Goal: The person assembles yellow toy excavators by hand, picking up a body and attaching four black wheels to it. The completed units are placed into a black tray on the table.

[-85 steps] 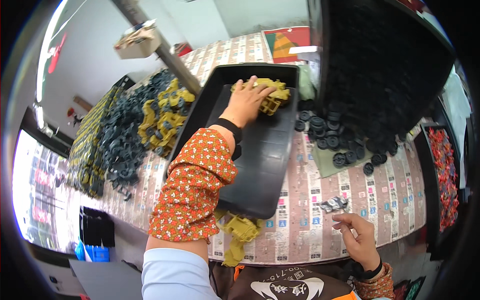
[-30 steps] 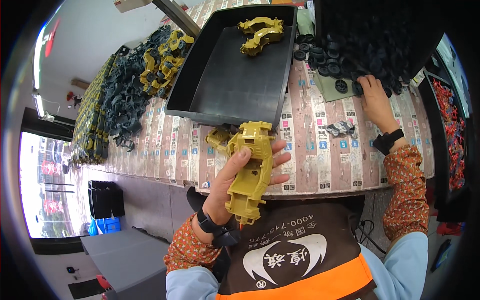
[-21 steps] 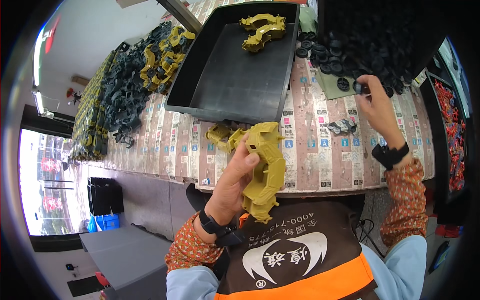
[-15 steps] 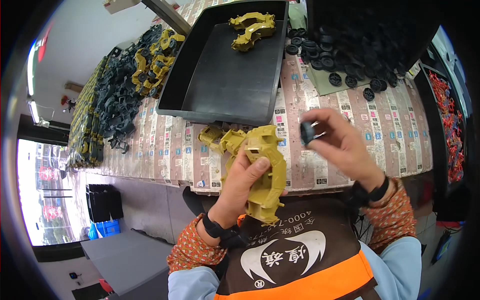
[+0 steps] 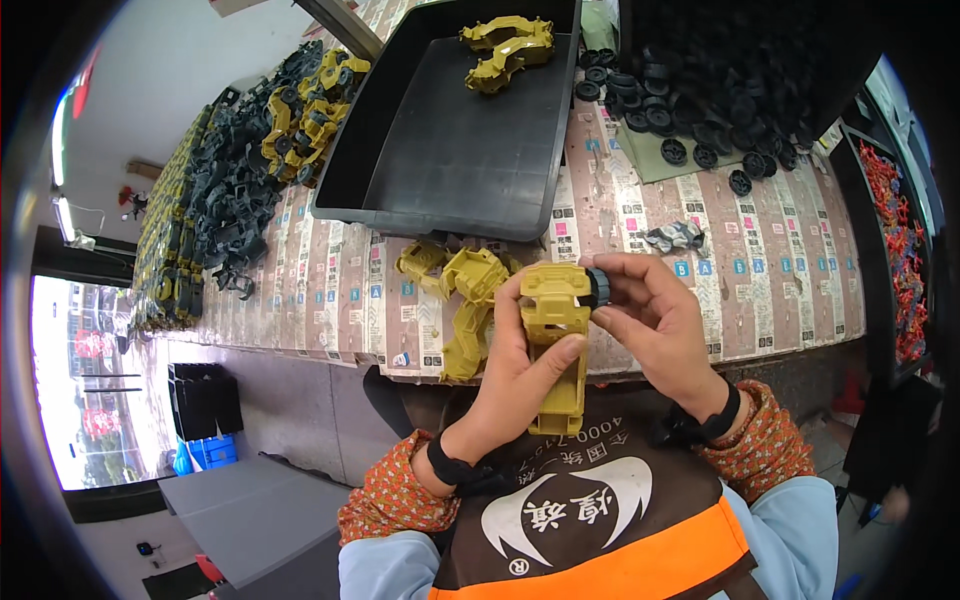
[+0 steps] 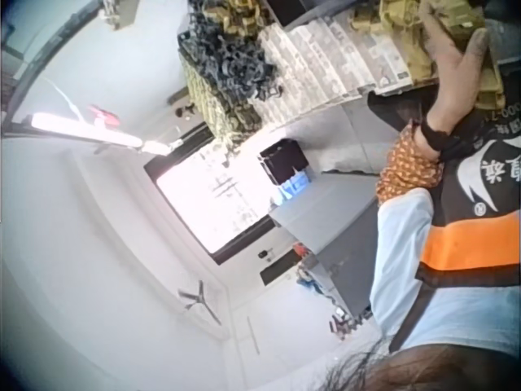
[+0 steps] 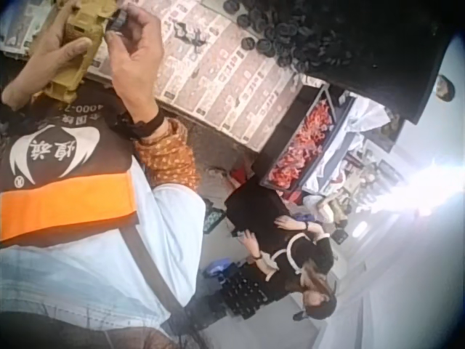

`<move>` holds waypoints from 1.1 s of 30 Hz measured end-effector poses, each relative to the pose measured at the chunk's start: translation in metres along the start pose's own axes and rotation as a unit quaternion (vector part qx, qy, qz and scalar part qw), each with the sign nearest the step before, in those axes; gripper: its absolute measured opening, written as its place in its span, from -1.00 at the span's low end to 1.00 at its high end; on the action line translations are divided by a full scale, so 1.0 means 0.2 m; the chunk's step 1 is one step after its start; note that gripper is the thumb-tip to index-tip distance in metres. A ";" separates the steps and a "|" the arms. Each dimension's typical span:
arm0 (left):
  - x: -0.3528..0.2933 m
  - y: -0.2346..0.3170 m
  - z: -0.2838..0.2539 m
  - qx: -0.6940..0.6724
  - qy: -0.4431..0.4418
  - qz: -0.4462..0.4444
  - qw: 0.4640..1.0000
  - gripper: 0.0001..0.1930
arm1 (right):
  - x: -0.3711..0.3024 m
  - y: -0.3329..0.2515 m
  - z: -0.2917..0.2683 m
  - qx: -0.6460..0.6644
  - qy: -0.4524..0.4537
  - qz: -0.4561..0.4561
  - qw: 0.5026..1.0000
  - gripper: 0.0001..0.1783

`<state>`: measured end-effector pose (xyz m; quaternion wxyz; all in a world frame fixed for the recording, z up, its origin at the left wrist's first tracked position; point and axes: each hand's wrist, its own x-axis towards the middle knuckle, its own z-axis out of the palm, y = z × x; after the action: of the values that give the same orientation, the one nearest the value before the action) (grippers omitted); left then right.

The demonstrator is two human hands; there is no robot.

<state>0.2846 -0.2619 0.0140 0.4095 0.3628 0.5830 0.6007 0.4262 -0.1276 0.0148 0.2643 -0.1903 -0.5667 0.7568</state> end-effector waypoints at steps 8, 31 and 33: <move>-0.02 0.05 0.05 0.134 -0.032 0.028 0.990 -0.19 | -0.13 -0.02 0.04 -0.139 -0.011 -0.073 0.988 -0.26; 0.12 0.12 0.01 -0.161 0.018 -0.100 0.982 -0.23 | 0.70 -0.07 -0.82 -0.670 0.169 -0.100 0.716 -0.82; 0.12 0.14 -0.04 -0.192 0.046 -0.114 0.974 -0.38 | 0.77 -0.04 -0.86 -0.712 0.141 -0.061 0.685 -0.79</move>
<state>0.2652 -0.2426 0.0396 0.5098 0.1807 0.5124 0.6670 0.4078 0.0983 -0.0236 0.1720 -0.3910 -0.9013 0.0724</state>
